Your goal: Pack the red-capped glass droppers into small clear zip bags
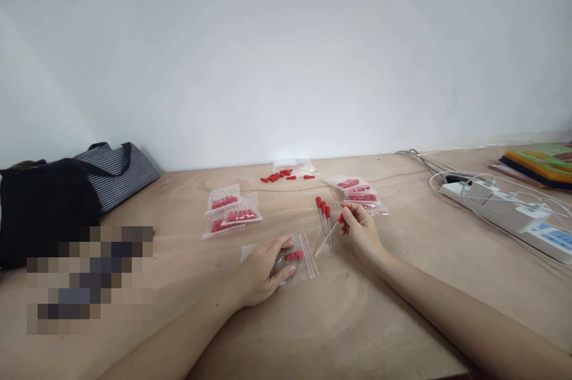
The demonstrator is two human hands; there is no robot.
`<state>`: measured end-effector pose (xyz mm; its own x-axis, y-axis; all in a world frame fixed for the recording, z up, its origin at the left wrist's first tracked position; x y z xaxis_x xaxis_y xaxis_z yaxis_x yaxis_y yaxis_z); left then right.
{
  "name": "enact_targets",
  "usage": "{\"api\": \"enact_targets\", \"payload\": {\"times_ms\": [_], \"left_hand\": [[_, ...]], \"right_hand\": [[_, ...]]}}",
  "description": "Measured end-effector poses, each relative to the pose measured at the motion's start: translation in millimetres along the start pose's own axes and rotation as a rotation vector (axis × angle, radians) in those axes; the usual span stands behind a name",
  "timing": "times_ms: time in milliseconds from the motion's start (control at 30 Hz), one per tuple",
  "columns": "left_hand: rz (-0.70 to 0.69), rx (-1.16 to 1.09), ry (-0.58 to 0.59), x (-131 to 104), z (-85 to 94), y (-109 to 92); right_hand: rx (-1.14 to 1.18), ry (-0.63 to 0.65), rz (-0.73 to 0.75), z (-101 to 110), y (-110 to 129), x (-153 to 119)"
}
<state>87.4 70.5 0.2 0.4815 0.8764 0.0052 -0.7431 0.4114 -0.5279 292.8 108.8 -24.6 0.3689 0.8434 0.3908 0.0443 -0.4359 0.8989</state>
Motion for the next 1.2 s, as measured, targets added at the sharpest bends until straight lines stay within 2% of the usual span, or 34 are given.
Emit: {"api": "enact_targets", "payload": {"times_ms": [233,400,467,633,767,900,967,1067,1200], "left_hand": [[-0.007,0.003,-0.028,1.3,0.2,-0.8],[-0.017,0.03,-0.043,7.6,-2.3,-5.7],[-0.027,0.033,-0.051,11.2,-3.6,-7.2],[-0.059,0.019,-0.085,18.9,-7.3,-9.9],[-0.104,0.023,-0.118,17.8,-7.0,-16.3],[-0.161,0.069,-0.232,4.3,13.4,-15.7],[-0.166,0.086,-0.245,-3.4,24.4,-8.1],[-0.075,0.077,-0.147,-7.4,29.9,12.6],[0.061,0.082,-0.021,-5.1,21.9,32.4]], "right_hand": [[0.085,0.008,-0.077,-9.1,-3.9,-10.9],[0.116,0.135,-0.184,-20.2,-4.5,-27.9],[0.059,0.256,-0.204,-26.0,-4.2,-34.4],[-0.103,0.658,-0.164,-49.2,0.3,-52.2],[-0.114,0.824,-0.07,-63.4,9.8,-57.8],[-0.197,0.863,0.022,-63.8,8.5,-53.7],[-0.222,0.86,0.055,-62.1,5.4,-51.7],[-0.222,0.827,0.087,-60.5,3.5,-49.5],[-0.21,0.755,0.042,-60.8,0.6,-46.2]]}}
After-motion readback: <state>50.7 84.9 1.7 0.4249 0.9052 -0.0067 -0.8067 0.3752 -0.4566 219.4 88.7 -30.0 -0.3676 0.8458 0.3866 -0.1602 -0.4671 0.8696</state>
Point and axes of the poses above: each hand's wrist, its own x-axis towards the middle knuckle, its own z-axis out of the back of the hand, y = z × x, the point moved 9 cm from there along x, towards the middle knuckle, and after that the axes turned 15 degrees about z, right-handed, at the moved point
